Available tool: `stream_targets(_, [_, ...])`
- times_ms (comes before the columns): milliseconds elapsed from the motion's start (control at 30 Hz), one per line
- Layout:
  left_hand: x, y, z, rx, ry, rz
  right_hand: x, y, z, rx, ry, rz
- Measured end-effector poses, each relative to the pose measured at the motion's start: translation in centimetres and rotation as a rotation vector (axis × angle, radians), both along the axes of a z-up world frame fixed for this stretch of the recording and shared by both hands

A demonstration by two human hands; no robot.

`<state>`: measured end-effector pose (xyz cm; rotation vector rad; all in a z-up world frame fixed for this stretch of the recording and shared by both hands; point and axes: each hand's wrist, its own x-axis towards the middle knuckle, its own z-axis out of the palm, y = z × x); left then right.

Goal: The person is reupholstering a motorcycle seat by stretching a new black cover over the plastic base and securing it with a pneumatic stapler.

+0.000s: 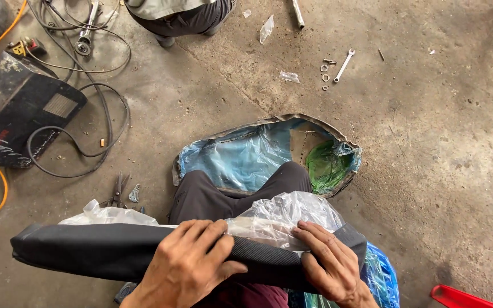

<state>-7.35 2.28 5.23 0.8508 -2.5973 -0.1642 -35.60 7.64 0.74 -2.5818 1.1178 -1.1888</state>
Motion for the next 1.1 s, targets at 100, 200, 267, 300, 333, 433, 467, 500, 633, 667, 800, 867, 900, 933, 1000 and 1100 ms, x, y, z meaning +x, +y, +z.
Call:
stream_targets(100, [-0.5, -0.1, -0.2, 0.232, 0.057, 0.030, -0.1, 0.4, -0.3, -0.001, 0.004, 0.001])
stream_targets(200, [-1.4, 0.2, -0.2, 0.498, -0.149, 0.100, -0.4, 1.1, -0.3, -0.039, 0.047, 0.016])
stream_targets(267, [-2.0, 0.2, 0.4, 0.491, -0.108, -0.015, -0.8, 1.5, -0.4, -0.011, 0.081, 0.056])
stream_targets(300, [-2.2, 0.1, 0.6, 0.492, -0.109, -0.018, -0.8, 1.7, -0.1, -0.009, 0.079, 0.053])
stream_targets(333, [-2.4, 0.1, 0.7, 0.535, -0.164, -0.022, -0.8, 1.9, 0.3, 0.022, 0.085, 0.068])
stream_targets(433, [-3.2, -0.1, 1.4, 0.628, -0.276, -0.035, -1.0, 2.3, 0.7, 0.053, 0.102, 0.098])
stream_targets(467, [-3.4, -0.3, 1.7, 0.676, -0.335, -0.051, -1.1, 2.4, 0.7, 0.054, 0.115, 0.105])
stream_targets(500, [-3.6, -0.1, 1.6, 0.675, -0.338, -0.053, -1.2, 2.5, 0.4, 0.052, 0.113, 0.102])
stream_targets(633, [-4.2, 0.4, 1.2, 0.571, -0.406, -0.057, -1.5, 2.7, 0.1, 0.003, 0.105, 0.104])
stream_targets(667, [-4.3, 0.4, 1.2, 0.622, -0.407, -0.019, -1.5, 2.8, 0.2, -0.002, 0.111, 0.103])
stream_targets(800, [-4.8, 0.9, 2.0, 0.302, -0.176, -0.129, -1.6, 2.8, -0.3, 0.043, 0.135, 0.009])
stream_targets(867, [-5.3, 0.5, 2.3, 0.014, -0.042, -0.263, -1.8, 2.6, -1.3, 0.032, 0.072, -0.032])
stream_targets(900, [-5.3, 0.7, 1.3, 0.007, -0.044, -0.266, -2.1, 2.5, -1.8, 0.025, 0.071, -0.036])
stream_targets(933, [-5.2, 0.9, 0.2, -0.150, -0.045, -0.223, -2.3, 2.3, -2.3, -0.017, 0.059, -0.042])
stream_targets(1000, [-5.2, 0.9, -1.6, -0.309, -0.037, -0.190, -2.6, 1.9, -2.6, -0.059, 0.052, -0.061])
stream_targets(1100, [-5.2, 0.7, -2.6, -0.477, 0.038, -0.118, -2.6, 1.6, -2.2, -0.133, -0.026, -0.053])
